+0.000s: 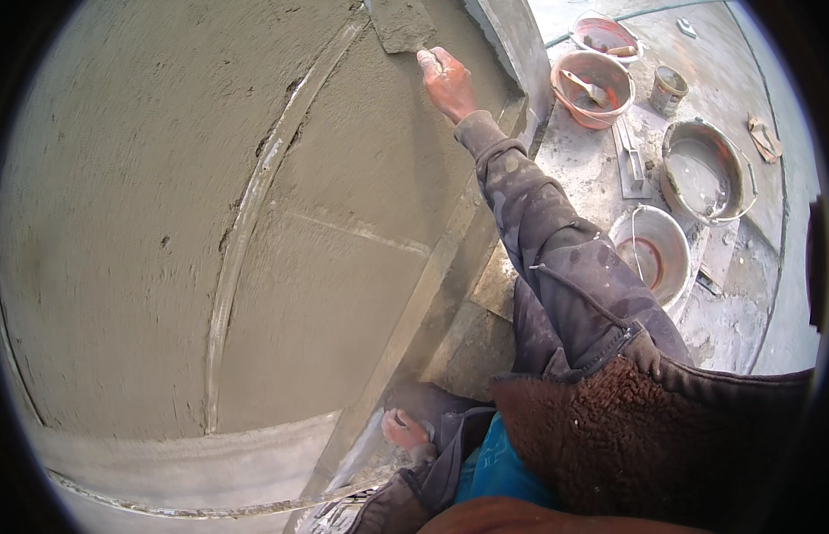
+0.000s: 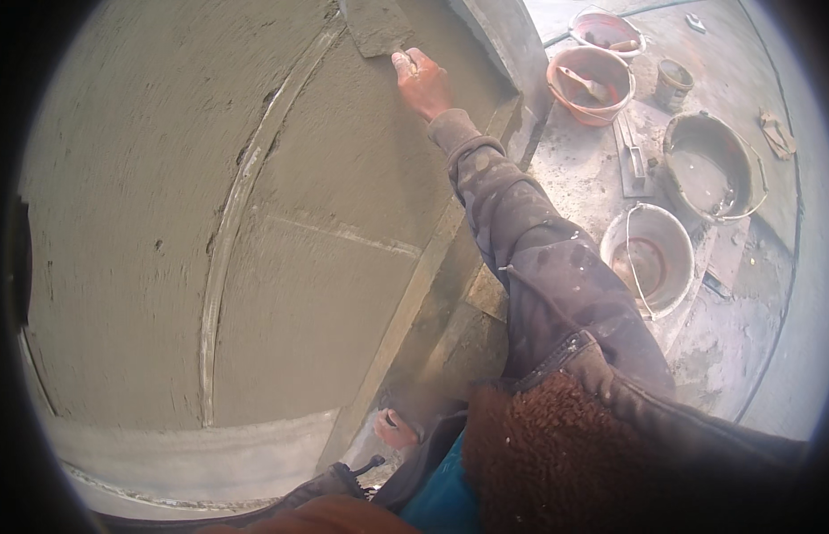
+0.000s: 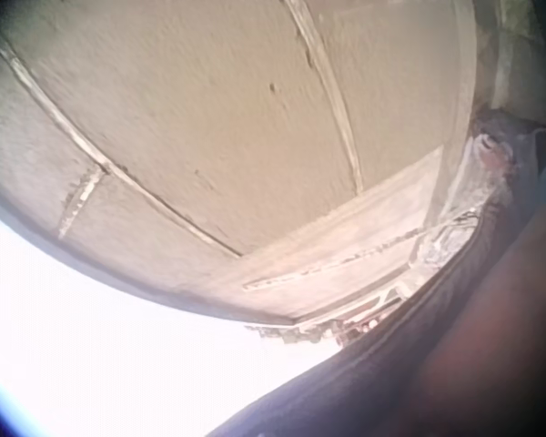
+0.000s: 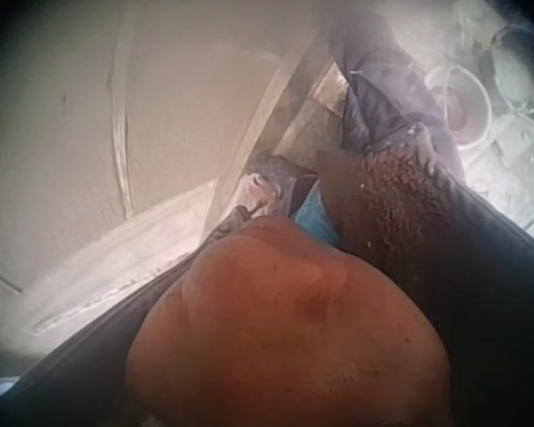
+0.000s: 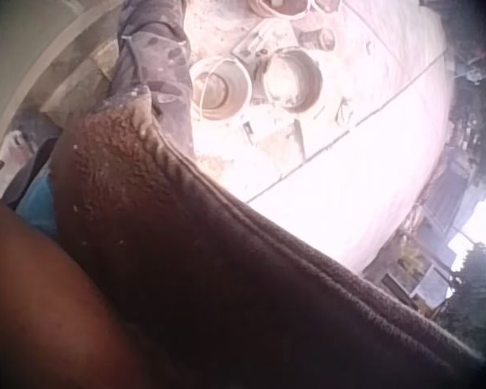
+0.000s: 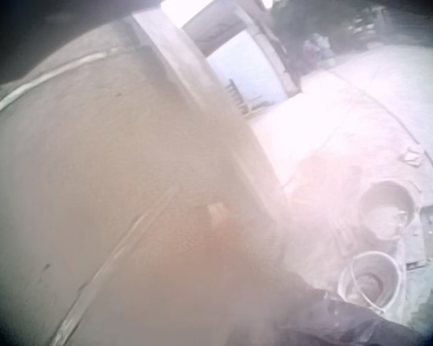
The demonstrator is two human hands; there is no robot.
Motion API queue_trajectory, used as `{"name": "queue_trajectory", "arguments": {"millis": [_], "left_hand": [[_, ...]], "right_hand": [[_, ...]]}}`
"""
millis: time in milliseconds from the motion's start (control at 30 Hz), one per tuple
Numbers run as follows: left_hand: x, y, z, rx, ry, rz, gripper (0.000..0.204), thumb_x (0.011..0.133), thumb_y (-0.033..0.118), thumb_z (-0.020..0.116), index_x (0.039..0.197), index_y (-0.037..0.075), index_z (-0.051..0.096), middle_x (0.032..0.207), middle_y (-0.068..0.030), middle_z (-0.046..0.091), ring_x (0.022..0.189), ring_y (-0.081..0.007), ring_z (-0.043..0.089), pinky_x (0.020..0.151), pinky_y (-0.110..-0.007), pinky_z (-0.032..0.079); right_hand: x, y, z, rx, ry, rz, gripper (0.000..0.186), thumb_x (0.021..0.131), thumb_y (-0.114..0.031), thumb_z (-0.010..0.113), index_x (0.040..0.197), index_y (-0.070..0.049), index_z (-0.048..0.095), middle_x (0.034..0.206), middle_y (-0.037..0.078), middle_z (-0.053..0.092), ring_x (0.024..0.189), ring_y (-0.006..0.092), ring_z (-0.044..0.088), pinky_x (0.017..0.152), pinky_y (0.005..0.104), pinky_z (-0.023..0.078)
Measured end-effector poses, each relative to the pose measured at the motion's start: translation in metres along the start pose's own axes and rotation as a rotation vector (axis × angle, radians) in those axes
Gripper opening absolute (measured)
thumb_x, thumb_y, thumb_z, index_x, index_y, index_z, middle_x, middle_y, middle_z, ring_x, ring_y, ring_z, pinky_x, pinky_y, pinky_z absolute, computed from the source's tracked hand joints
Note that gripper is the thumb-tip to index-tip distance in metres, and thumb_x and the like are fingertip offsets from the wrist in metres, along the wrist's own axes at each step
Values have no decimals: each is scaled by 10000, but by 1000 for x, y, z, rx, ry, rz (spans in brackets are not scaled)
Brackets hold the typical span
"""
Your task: The person applies wet plaster to a wall using a trowel, smoothing and leveling the surface in repeated strokes. The person works on a large vertical wall section, occasionally stepping back to reposition before continuing to spread and finish the plaster.
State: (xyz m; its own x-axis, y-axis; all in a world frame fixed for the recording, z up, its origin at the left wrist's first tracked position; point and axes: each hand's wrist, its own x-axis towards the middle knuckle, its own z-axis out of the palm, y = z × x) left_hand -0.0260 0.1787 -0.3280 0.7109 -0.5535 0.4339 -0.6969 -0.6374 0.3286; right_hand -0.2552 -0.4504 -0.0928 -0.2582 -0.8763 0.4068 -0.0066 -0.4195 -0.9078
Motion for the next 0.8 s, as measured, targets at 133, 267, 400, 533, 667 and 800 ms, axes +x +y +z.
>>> {"name": "queue_trajectory", "arguments": {"millis": [133,267,400,533,667,800], "left_hand": [[1,14,-2,-23,-30,-37,382,980,339,536,1083,-13,641,1205,-222,614,1181,-403,528,1038,-512,368],[4,17,-4,-16,-15,-48,380,976,341,539,1073,-10,649,1204,-220,618,1181,-400,529,1041,-511,368],[3,5,0,24,-26,-47,364,970,342,546,1060,9,660,1202,-215,622,1183,-388,533,1040,-509,372],[-2,1,0,0,6,-34,339,968,327,558,1067,19,658,1204,-217,621,1183,-387,534,1037,-513,372],[0,1,6,-33,0,-18,325,965,311,567,1074,16,649,1202,-220,617,1185,-394,529,1037,-514,370],[-2,2,4,-51,22,-23,317,967,304,564,1069,15,644,1206,-220,612,1194,-397,521,1037,-516,371]], "right_hand": [[-31,-9,4,-82,-71,-49,417,976,-463,540,1115,-87,655,855,147,711,823,360,693,720,453,524],[-83,-23,16,-176,-148,-234,433,972,-487,544,1143,-108,665,886,144,723,836,351,699,720,451,534],[-100,-12,17,-87,-190,-307,403,972,-466,559,1084,-95,668,880,145,709,817,336,693,722,441,523],[-45,1,-8,1,-115,26,421,976,-461,543,1122,-88,670,921,169,717,855,360,694,747,445,525],[-2,29,-20,-21,53,-22,351,990,-383,531,999,-49,637,733,99,596,716,228,587,715,385,474],[3,39,-17,-35,0,10,368,989,-395,529,1041,-51,646,775,107,632,764,254,620,738,389,479]]}}
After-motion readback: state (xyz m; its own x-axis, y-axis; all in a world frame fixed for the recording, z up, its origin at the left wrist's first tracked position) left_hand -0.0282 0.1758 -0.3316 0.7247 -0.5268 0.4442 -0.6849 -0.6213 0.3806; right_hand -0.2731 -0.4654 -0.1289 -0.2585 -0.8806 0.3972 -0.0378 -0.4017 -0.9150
